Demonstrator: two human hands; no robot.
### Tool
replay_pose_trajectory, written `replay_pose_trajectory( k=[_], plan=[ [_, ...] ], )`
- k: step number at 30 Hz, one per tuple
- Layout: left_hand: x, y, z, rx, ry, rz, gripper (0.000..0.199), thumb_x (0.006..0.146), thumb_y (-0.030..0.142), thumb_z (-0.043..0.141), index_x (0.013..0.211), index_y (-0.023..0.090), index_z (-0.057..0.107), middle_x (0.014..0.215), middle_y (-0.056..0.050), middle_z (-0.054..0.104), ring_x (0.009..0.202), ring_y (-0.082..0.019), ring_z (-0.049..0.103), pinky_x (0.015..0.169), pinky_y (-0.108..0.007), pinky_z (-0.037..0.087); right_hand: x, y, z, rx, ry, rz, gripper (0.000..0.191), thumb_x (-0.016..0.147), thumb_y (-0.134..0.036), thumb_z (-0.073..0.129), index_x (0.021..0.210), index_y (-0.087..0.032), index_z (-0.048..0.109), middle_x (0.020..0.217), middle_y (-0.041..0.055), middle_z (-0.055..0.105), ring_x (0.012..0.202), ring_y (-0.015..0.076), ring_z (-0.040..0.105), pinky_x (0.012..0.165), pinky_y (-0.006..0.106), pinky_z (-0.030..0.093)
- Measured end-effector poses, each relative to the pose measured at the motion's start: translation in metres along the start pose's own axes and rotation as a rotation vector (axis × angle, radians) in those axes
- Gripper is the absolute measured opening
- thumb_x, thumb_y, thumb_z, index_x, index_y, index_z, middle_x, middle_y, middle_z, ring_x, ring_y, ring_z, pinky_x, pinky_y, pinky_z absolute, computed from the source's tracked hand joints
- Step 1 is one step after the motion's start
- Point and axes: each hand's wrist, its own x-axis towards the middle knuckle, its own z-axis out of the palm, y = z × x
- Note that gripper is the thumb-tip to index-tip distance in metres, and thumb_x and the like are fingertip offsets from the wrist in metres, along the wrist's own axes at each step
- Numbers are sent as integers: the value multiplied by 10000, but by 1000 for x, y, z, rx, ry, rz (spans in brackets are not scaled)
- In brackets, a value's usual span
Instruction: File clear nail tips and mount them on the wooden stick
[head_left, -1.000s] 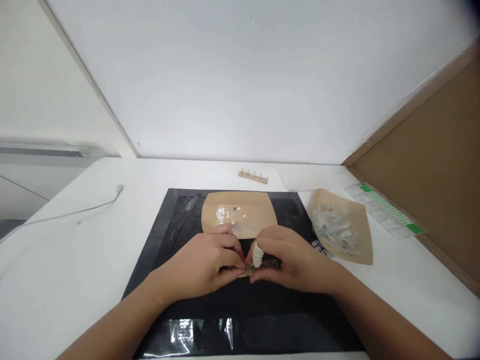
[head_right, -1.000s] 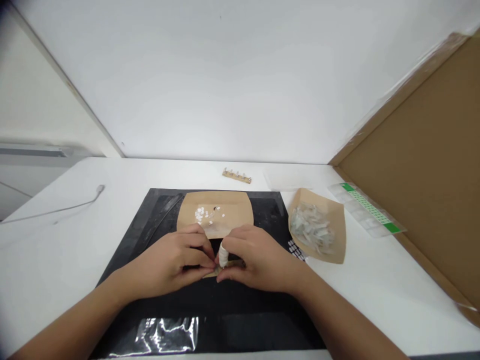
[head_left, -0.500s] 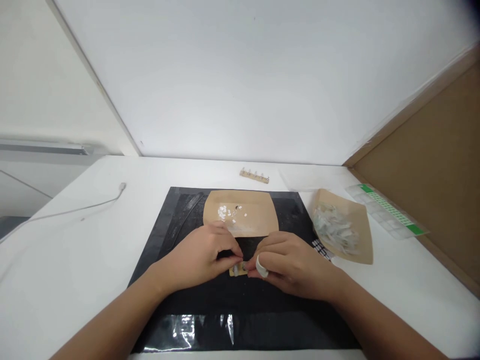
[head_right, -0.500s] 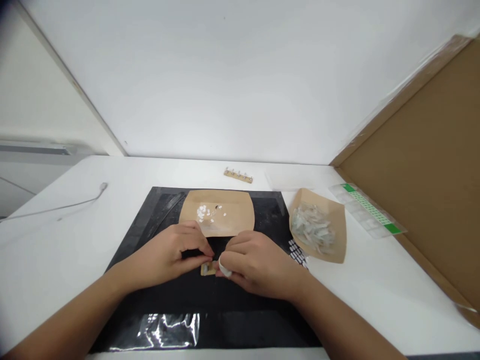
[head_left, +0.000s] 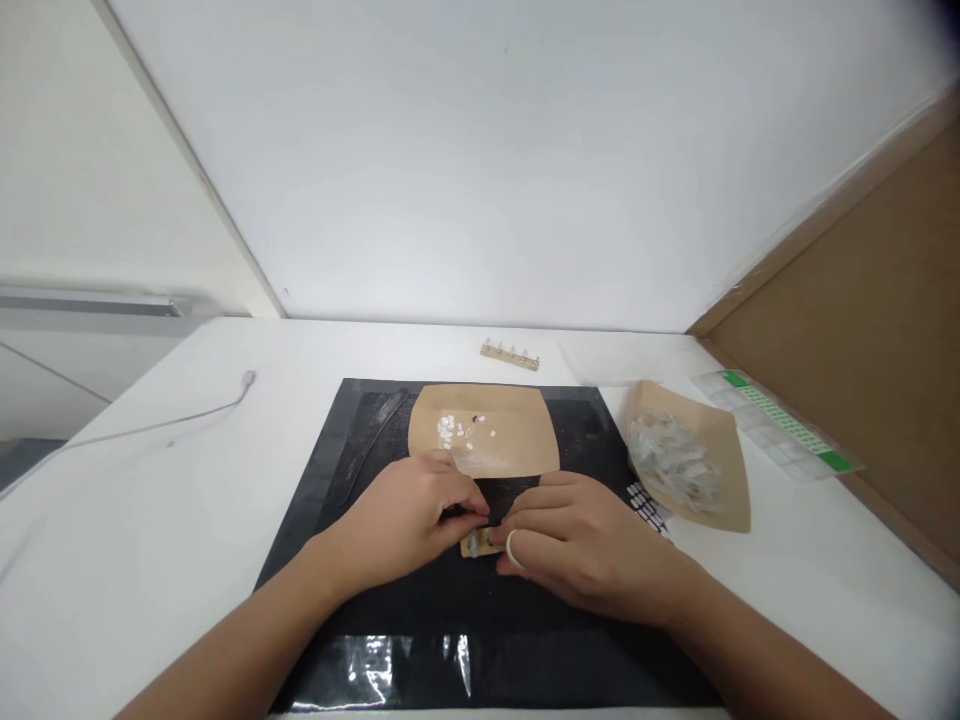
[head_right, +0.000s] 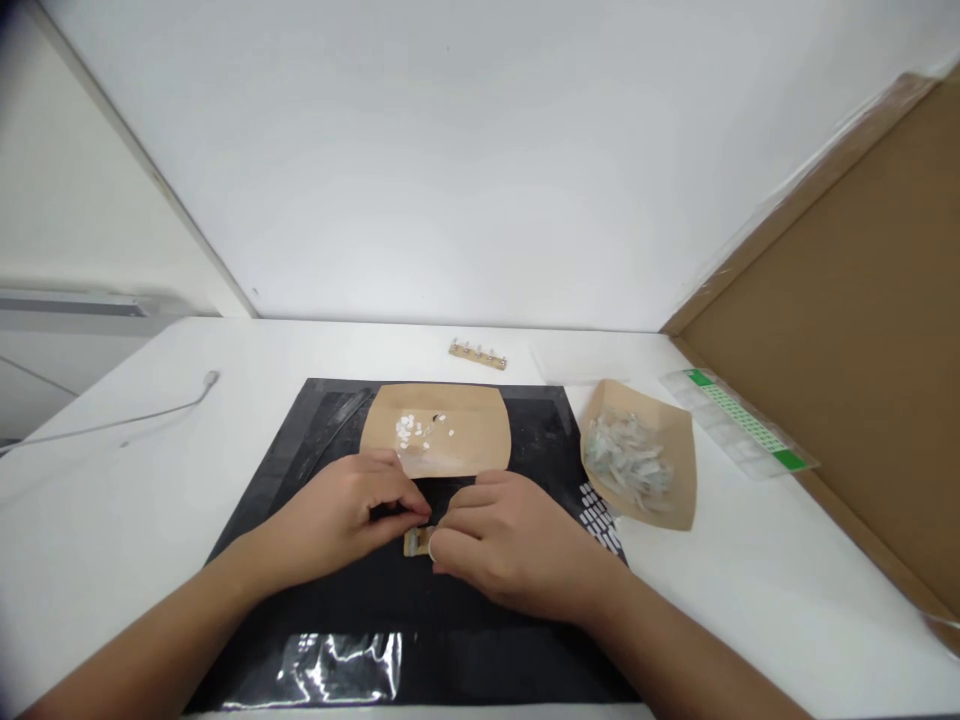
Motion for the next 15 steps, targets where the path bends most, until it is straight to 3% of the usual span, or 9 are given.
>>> replay_pose_trajectory(
  k=[8,15],
  plan=[
    [0,1,0,17,7,-35,79,922,190,727,942,239,785,858,6,774,839,-187,698,807,-322,549,4,-9,2,-196,-40,-35,290,1064,-203,499,785,-218,579,768,-6,734,768,154,657,660,334,349],
    [0,3,2,-18,-20,-35,69,906,182,741,922,235,781,851,7,774,839,-192,689,782,-312,533,7,-11,5,-179,-5,34,317,1060,-232,522,744,-209,537,694,-21,658,678,135,575,649,329,321]
  ],
)
